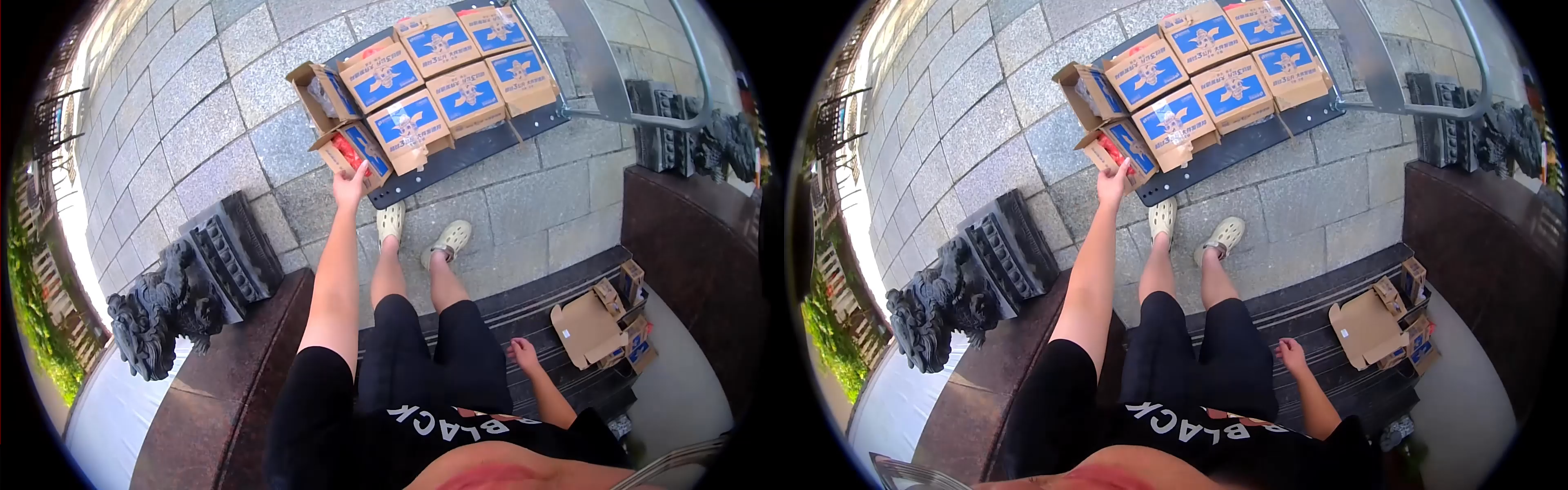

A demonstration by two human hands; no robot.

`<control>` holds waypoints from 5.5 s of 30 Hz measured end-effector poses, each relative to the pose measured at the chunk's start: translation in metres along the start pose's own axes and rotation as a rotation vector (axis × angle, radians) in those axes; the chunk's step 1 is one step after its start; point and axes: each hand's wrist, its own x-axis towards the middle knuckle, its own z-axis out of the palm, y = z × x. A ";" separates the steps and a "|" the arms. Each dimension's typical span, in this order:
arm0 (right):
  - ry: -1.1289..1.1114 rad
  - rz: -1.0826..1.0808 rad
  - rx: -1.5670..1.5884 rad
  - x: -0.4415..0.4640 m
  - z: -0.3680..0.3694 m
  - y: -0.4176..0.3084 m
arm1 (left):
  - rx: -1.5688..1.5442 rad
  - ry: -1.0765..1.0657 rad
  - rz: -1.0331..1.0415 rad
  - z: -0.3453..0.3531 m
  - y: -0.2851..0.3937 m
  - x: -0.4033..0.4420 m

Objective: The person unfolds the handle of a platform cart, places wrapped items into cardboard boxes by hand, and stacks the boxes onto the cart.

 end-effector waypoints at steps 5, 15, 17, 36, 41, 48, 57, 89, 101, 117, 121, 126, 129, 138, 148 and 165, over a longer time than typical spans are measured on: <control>0.075 0.135 0.091 -0.023 0.016 0.006 | 0.051 0.045 0.144 0.019 0.060 -0.014; 0.177 -0.440 -0.380 0.023 0.047 -0.125 | 0.069 -0.021 0.139 -0.032 -0.004 -0.042; 0.234 -0.567 -0.589 0.031 0.075 -0.213 | 0.031 -0.044 0.110 -0.063 -0.006 -0.066; 0.303 -0.851 -2.526 0.236 0.369 -0.507 | 0.730 -0.213 0.979 -0.155 -0.053 -0.023; 0.471 -0.794 -2.525 0.225 0.376 -0.502 | 0.777 -0.248 1.096 -0.141 -0.037 0.002; 0.509 -0.792 -2.452 0.228 0.368 -0.499 | 0.682 -0.303 1.156 -0.120 -0.018 0.022; 0.521 -1.565 -1.119 0.208 0.250 -0.487 | 0.627 -0.295 1.105 -0.073 -0.016 0.046; 0.589 -0.972 -0.492 0.187 0.178 -0.320 | -0.583 -0.233 0.012 -0.049 0.039 0.070; 0.406 -0.686 -0.419 0.216 0.182 -0.285 | -0.388 -0.267 0.177 -0.009 0.036 0.073; 0.279 -0.615 0.123 0.212 0.215 -0.356 | -0.602 -0.180 0.104 0.011 0.028 0.082; 0.665 -1.031 -0.191 0.196 0.215 -0.427 | -0.639 -0.251 -0.043 0.001 0.027 0.073; 0.736 -1.046 -0.487 0.222 0.192 -0.497 | -0.829 -0.406 -0.395 -0.003 0.010 0.065; 0.675 -1.014 -0.531 0.247 0.160 -0.533 | -0.777 -0.505 -0.459 -0.017 0.022 0.042; 0.436 -0.999 -0.917 0.292 0.170 -0.550 | -0.777 -0.474 -0.500 -0.001 0.014 0.035; 0.420 -0.801 -1.077 0.273 0.180 -0.565 | -0.805 -0.437 -0.561 0.019 0.021 0.038; 0.546 -1.036 -0.696 0.258 0.144 -0.553 | -0.565 -0.409 -0.507 -0.040 0.036 0.025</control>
